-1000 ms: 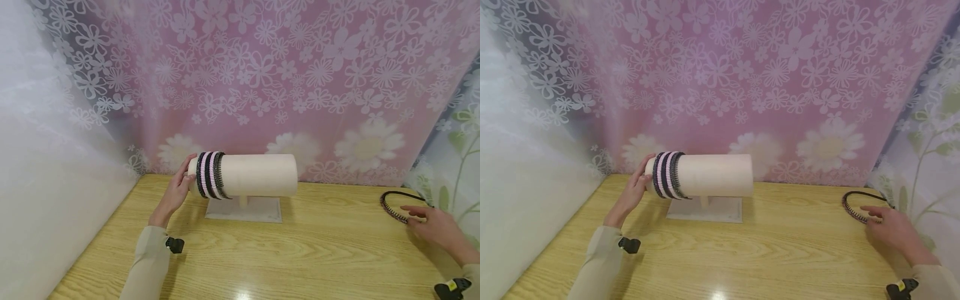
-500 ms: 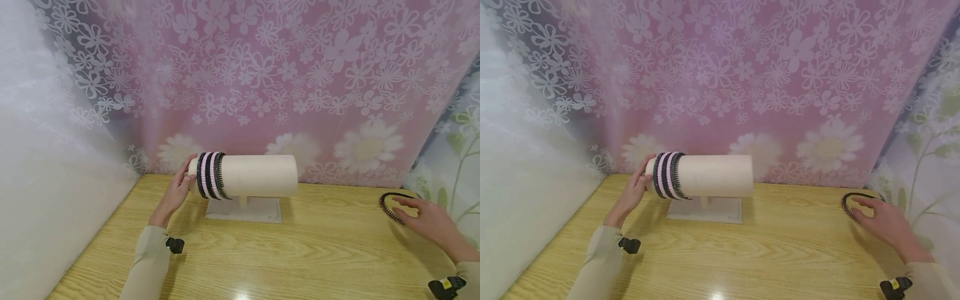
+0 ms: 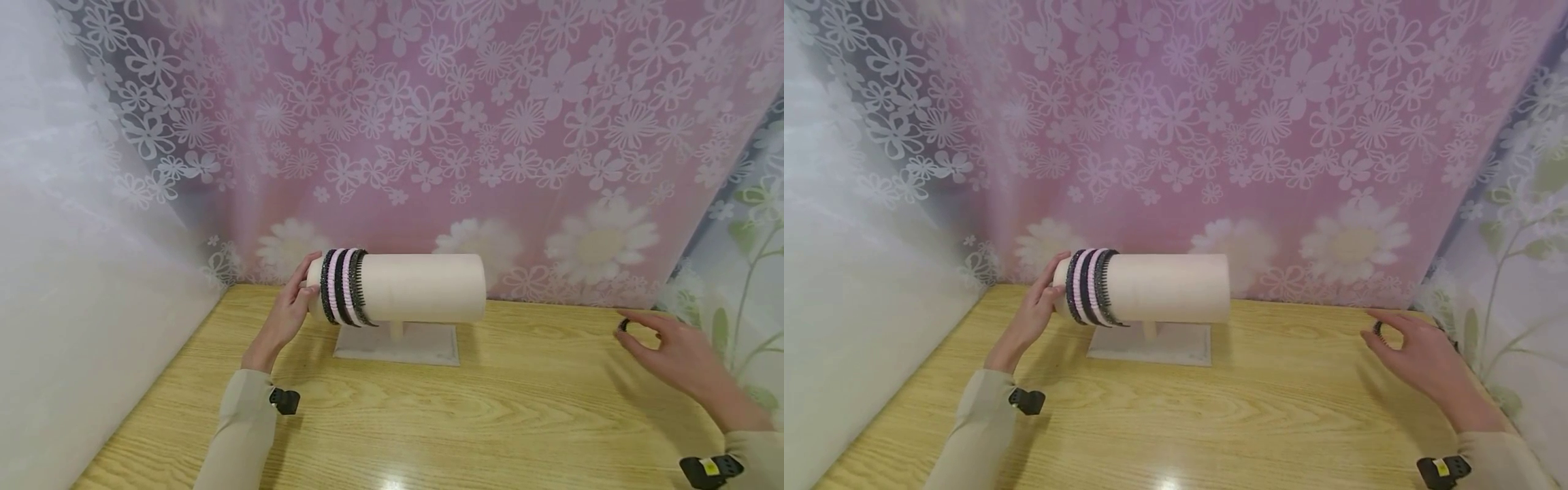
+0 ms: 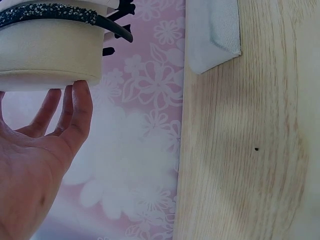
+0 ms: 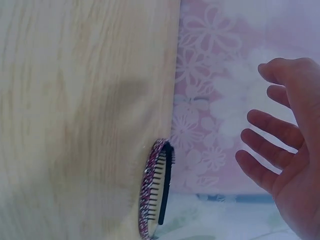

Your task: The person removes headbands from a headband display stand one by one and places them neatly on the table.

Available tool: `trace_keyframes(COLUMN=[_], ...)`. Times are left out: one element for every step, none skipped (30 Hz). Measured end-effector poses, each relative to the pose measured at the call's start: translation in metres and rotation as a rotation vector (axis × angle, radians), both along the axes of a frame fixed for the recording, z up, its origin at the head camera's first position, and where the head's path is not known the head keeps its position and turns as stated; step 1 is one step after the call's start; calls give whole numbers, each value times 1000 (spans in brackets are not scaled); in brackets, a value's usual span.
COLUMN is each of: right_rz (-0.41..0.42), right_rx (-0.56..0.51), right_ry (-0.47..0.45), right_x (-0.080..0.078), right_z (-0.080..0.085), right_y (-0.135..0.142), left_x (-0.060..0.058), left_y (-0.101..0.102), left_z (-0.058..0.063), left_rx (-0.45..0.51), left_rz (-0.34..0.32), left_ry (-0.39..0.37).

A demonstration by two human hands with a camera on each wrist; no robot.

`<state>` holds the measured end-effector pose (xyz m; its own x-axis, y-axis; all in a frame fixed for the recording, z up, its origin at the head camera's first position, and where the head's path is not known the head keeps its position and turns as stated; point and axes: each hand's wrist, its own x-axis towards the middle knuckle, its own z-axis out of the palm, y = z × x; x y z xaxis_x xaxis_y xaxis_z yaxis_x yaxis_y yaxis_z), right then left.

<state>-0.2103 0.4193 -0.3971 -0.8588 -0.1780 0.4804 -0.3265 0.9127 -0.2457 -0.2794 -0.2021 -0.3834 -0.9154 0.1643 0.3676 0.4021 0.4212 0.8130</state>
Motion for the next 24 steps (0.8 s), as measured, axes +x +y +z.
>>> trace_keyframes(right_rz=[4, 9, 16, 26, 31, 38, 45, 50, 56, 62, 72, 86, 98, 110, 122, 132, 137, 137, 135, 134, 136, 139, 142, 149], right_rx=[7, 13, 17, 19, 23, 23, 21, 18, 14, 11, 6, -4, -9, -15, -21, -28, -31, -34, -35, -35, -35, -38, -40, -43], right_ry=[10, 20, 32, 46, 57, 67, 73, 75, 80, 87, 95, 104, 112, 123, 128, 133, 141, 144, 142, 144, 148, 154, 161, 166], right_x=[0, 0, 0, -1, -1, -1, -1, -2, -2, -2, -2, -2, -1, -1, 0, 1, 1, 2, 3, 4, 4, 4, 4, 3], right_z=[1, 3, 5, 6, 7, 8, 9, 10, 10, 11, 12, 13, 14, 15, 16, 18, 20, 21, 23, 25, 26, 28, 30, 31], right_y=[-3, -7, -10, -13, -16, -18, -21, -24, -26, -29, -32, -35, -39, -42, -45, -49, -52, -56, -59, -62, -65, -68, -71, -74], left_x=[0, 0, 1, 1, 1, 1, 1, 0, 0, 0, 0, 0, 0, 0, 0, 0, 1, 1, 1, 1, 1, 0, 0, 1], left_y=[0, 0, 1, 1, 1, 1, 1, 1, 1, 1, 0, 0, 0, 0, 1, 1, 1, 1, 1, 1, 1, 1, 1, 0], left_z=[0, 0, 0, 0, 1, 1, 0, 0, 0, 0, 0, 0, 0, 0, 0, 0, 0, 0, 0, 0, 0, 0, 0, 0], left_rx=[-2, -4, -4, -5, -4, -2, 0, 0, 2, 1, 0, -2, -4, -5, -6, -8, -9, -11, -11, -12, -13, -13, -15, -15], left_rz=[2, 3, 5, 6, 6, 6, 6, 7, 7, 8, 8, 9, 10, 11, 12, 12, 13, 13, 13, 13, 12, 11, 13, 14], left_ry=[-1, 0, 0, 1, 1, 1, 1, 1, 1, 1, 0, 0, -1, -2, -2, -3, -5, -6, -6, -5, -4, -2, -1, 0])
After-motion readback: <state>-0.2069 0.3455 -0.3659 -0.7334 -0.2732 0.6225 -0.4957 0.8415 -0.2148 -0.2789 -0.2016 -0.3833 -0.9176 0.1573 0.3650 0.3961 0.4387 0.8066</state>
